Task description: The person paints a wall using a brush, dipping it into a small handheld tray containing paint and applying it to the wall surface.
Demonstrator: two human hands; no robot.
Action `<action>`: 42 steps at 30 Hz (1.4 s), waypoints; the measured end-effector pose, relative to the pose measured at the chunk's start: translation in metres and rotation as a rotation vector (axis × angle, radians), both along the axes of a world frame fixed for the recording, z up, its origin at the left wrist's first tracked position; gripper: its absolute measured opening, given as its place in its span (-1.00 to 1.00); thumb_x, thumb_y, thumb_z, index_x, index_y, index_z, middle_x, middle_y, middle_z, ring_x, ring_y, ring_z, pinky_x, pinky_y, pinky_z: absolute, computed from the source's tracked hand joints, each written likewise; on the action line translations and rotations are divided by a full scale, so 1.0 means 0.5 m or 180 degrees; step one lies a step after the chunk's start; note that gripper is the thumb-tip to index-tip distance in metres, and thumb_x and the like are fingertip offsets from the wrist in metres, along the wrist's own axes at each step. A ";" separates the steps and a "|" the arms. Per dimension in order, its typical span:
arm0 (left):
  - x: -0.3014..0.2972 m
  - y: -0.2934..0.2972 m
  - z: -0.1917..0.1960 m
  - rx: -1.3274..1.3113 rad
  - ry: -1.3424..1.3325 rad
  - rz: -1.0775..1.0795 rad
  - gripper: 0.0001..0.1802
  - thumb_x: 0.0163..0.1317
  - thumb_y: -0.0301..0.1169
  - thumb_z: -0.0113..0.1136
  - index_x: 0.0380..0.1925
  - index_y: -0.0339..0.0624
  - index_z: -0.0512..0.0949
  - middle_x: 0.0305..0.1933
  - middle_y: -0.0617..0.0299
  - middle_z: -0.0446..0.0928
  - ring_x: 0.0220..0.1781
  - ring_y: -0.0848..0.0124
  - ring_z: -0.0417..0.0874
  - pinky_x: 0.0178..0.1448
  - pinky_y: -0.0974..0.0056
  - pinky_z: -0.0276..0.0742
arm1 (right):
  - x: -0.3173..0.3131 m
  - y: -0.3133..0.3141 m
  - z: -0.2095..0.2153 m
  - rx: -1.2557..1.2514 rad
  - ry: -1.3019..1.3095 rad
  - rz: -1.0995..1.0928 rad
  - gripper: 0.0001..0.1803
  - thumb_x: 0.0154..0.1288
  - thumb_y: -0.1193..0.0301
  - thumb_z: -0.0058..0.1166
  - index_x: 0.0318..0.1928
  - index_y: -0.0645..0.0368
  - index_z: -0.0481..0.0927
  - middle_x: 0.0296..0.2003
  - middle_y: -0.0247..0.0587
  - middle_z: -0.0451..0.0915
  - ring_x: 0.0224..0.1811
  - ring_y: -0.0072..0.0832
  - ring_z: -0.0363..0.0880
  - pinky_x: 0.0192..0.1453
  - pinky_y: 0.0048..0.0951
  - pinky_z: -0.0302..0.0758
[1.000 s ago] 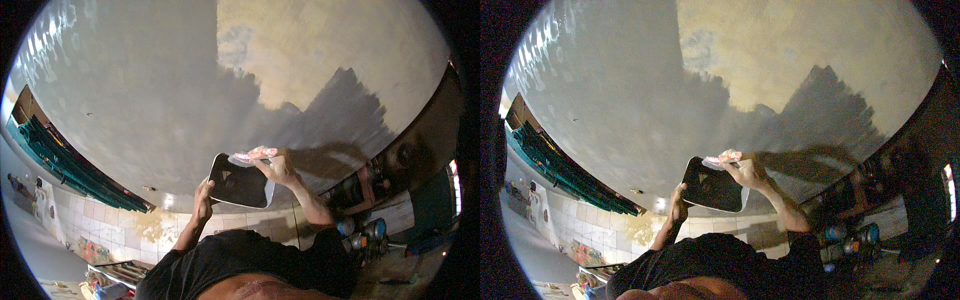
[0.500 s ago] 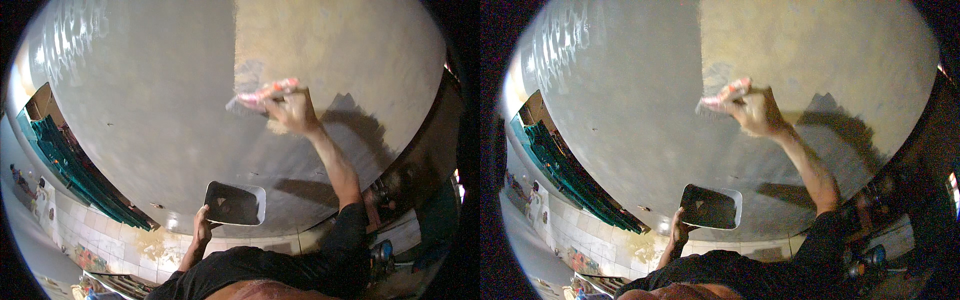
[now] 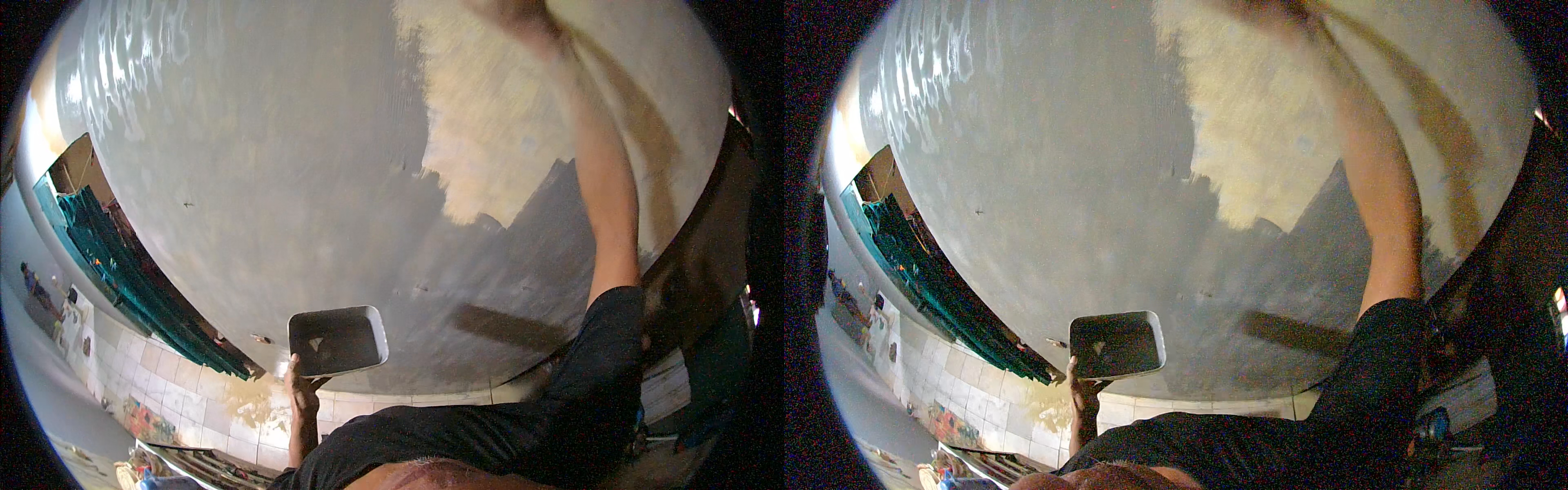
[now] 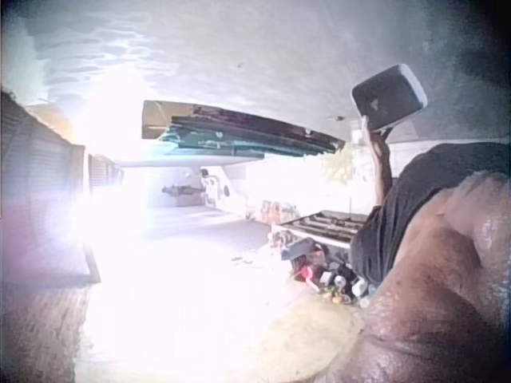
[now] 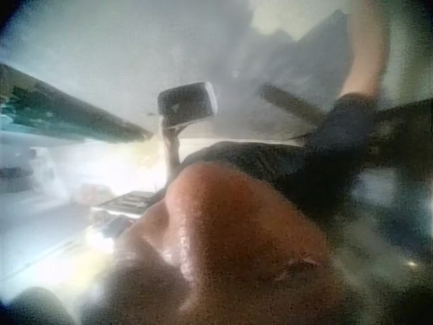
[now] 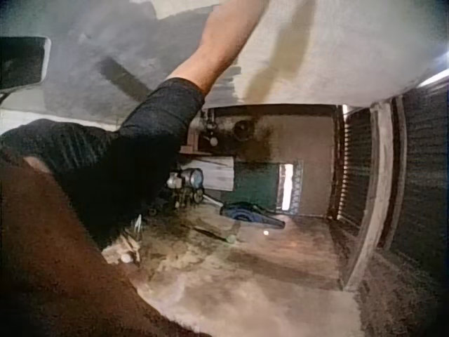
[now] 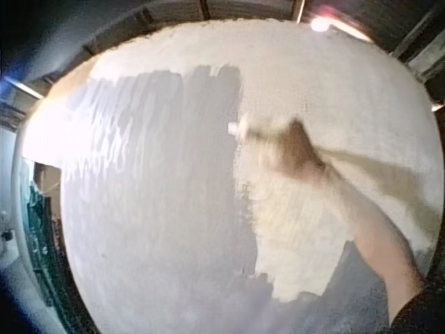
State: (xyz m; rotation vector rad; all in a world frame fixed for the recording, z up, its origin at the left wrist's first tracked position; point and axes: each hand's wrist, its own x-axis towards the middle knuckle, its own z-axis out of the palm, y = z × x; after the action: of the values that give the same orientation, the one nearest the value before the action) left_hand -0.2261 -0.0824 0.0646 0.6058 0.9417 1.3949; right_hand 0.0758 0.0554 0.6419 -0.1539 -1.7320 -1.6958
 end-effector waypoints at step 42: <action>-0.051 -0.002 0.019 0.0007 -0.0212 0.0372 -0.26 0.22 0.21 -0.02 0.19 -0.12 0.41 0.18 0.05 0.49 0.11 0.13 0.58 0.01 -0.07 0.63 | 0.028 -0.016 -0.308 -0.3467 -0.0130 -0.0143 -0.82 0.34 0.18 0.16 -0.22 -0.02 0.56 -0.55 -0.26 0.60 -0.68 -0.43 0.54 -0.59 -0.40 0.44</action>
State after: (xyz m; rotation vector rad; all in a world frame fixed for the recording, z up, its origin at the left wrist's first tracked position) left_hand -0.2518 -0.0833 0.0742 0.5095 0.9347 1.5111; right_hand 0.0897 0.0474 0.4879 -0.6376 -2.5055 -0.6070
